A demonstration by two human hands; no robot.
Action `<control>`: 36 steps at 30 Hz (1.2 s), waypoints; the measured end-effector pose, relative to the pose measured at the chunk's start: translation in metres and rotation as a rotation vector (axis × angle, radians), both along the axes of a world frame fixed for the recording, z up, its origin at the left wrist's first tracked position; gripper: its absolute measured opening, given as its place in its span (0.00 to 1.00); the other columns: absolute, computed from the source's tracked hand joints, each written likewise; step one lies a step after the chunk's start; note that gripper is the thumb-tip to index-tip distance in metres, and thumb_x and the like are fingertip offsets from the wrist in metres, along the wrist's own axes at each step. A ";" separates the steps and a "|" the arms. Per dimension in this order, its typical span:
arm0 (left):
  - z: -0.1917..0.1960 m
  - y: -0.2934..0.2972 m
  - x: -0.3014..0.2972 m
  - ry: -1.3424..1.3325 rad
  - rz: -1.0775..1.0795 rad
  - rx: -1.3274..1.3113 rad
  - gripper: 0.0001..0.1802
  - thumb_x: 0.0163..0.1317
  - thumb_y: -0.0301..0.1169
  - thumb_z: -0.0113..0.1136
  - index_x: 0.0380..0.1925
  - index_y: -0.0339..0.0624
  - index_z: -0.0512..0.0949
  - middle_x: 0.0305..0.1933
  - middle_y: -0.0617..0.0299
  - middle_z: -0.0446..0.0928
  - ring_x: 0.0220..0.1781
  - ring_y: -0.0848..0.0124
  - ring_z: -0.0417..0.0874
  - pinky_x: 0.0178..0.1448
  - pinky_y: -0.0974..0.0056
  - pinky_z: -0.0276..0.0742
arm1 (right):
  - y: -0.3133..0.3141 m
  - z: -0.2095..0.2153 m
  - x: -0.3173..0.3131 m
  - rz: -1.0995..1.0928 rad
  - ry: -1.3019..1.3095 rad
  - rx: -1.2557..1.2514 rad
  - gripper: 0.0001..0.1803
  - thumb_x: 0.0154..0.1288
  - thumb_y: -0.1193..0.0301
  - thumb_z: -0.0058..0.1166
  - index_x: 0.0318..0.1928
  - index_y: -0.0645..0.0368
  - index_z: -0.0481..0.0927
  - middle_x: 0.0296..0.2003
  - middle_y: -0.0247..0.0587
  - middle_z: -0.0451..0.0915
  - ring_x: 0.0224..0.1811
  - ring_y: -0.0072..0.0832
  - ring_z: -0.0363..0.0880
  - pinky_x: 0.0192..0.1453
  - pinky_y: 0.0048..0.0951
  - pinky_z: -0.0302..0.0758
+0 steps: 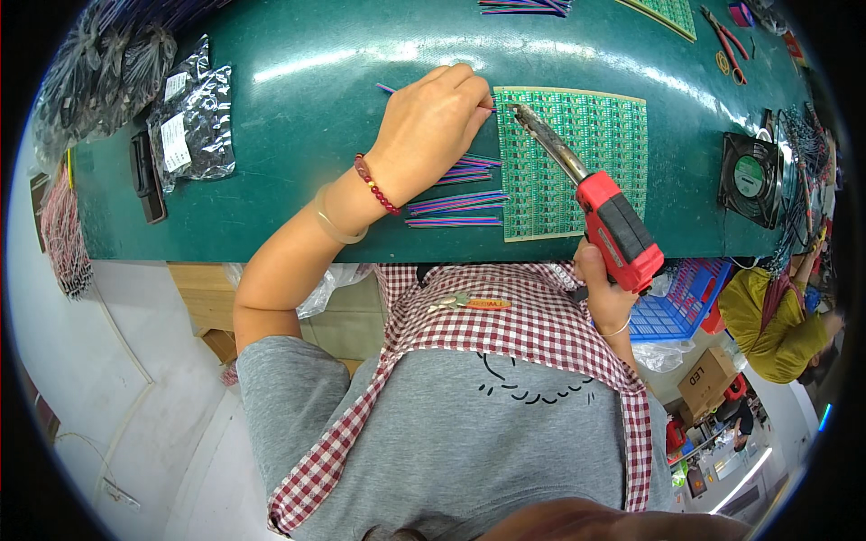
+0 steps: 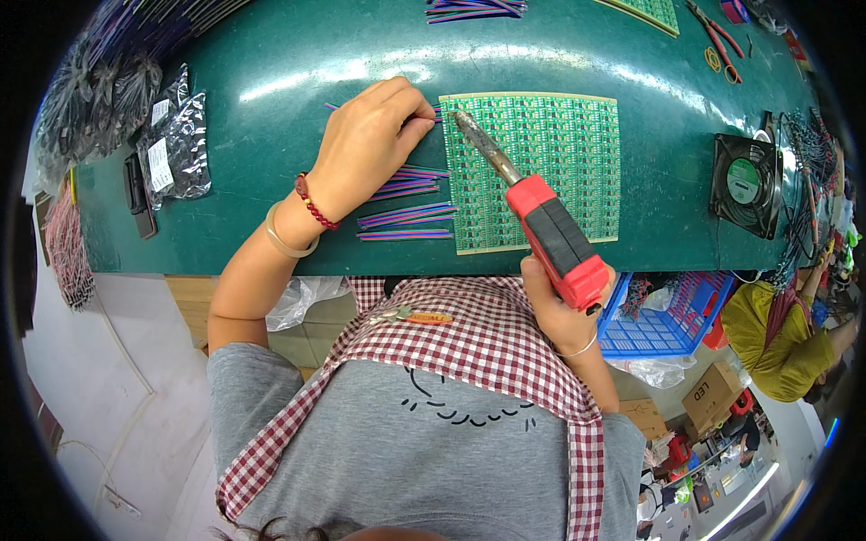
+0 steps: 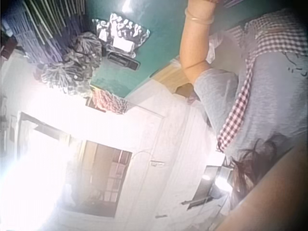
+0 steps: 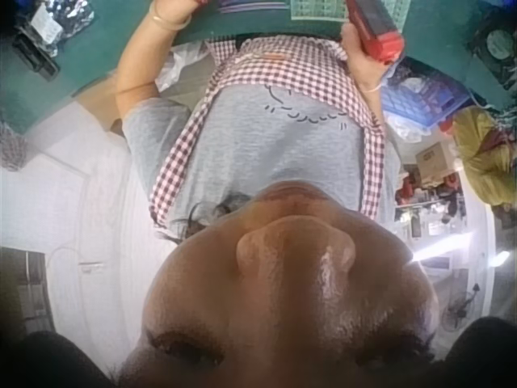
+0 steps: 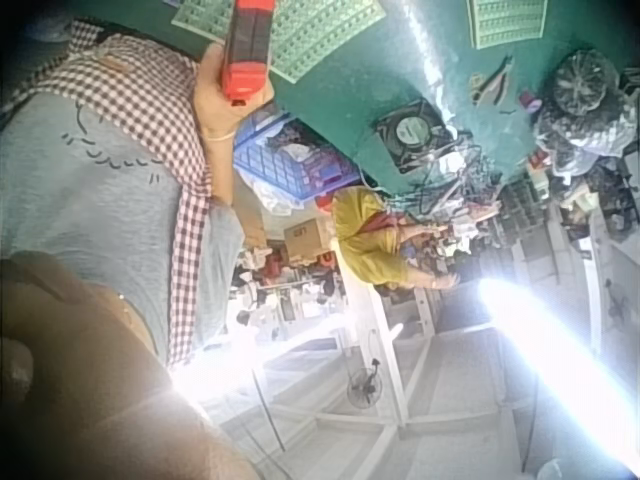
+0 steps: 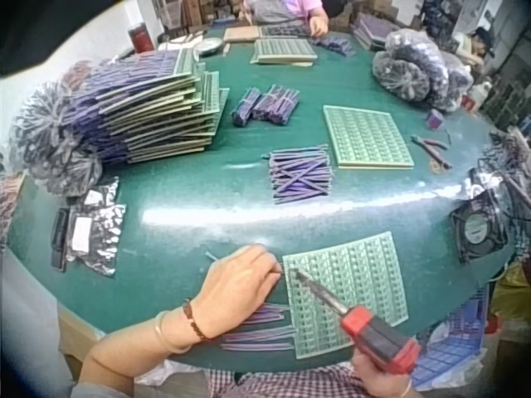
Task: The person solders ribbon cable wires onto a circuit board using a soldering iron, sets the board aside, aligns new wires onto another circuit board, and solders them with the soldering iron.
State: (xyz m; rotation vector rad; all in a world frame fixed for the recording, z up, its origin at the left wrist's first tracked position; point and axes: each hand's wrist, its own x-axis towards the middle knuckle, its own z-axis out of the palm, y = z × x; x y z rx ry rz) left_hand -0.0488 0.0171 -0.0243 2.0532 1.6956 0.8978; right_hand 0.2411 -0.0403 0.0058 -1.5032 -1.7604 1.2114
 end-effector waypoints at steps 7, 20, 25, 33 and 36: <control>0.001 0.000 0.000 -0.001 0.002 -0.006 0.04 0.57 0.27 0.64 0.29 0.39 0.79 0.33 0.58 0.77 0.38 0.58 0.81 0.40 0.57 0.77 | -0.002 -0.003 -0.001 -0.001 -0.044 -0.018 0.07 0.57 0.73 0.67 0.36 0.61 0.84 0.26 0.38 0.83 0.22 0.28 0.81 0.28 0.28 0.74; 0.000 -0.001 0.001 0.012 0.020 0.003 0.04 0.57 0.27 0.65 0.29 0.40 0.79 0.34 0.59 0.77 0.39 0.58 0.81 0.41 0.57 0.77 | -0.001 0.002 -0.004 0.020 0.042 0.058 0.07 0.69 0.74 0.54 0.33 0.64 0.75 0.23 0.35 0.75 0.22 0.19 0.70 0.26 0.23 0.67; 0.000 -0.004 -0.003 -0.089 0.008 -0.007 0.03 0.61 0.25 0.60 0.35 0.37 0.80 0.36 0.55 0.77 0.39 0.57 0.81 0.43 0.59 0.77 | -0.001 0.004 -0.007 -0.024 0.105 0.028 0.08 0.70 0.74 0.53 0.32 0.65 0.75 0.22 0.36 0.74 0.21 0.20 0.70 0.26 0.24 0.66; 0.009 -0.023 -0.032 -0.024 -0.030 -0.024 0.08 0.59 0.18 0.58 0.38 0.35 0.77 0.42 0.56 0.75 0.47 0.57 0.78 0.50 0.58 0.75 | -0.001 0.007 0.001 -0.092 0.223 -0.029 0.12 0.71 0.75 0.51 0.50 0.70 0.74 0.22 0.38 0.73 0.21 0.21 0.68 0.26 0.23 0.66; 0.005 -0.019 -0.033 -0.034 -0.007 -0.069 0.08 0.57 0.19 0.60 0.38 0.34 0.76 0.41 0.56 0.75 0.44 0.56 0.78 0.48 0.58 0.75 | -0.001 0.006 0.001 -0.090 0.211 -0.038 0.15 0.70 0.75 0.51 0.53 0.71 0.73 0.23 0.38 0.74 0.21 0.21 0.68 0.26 0.23 0.66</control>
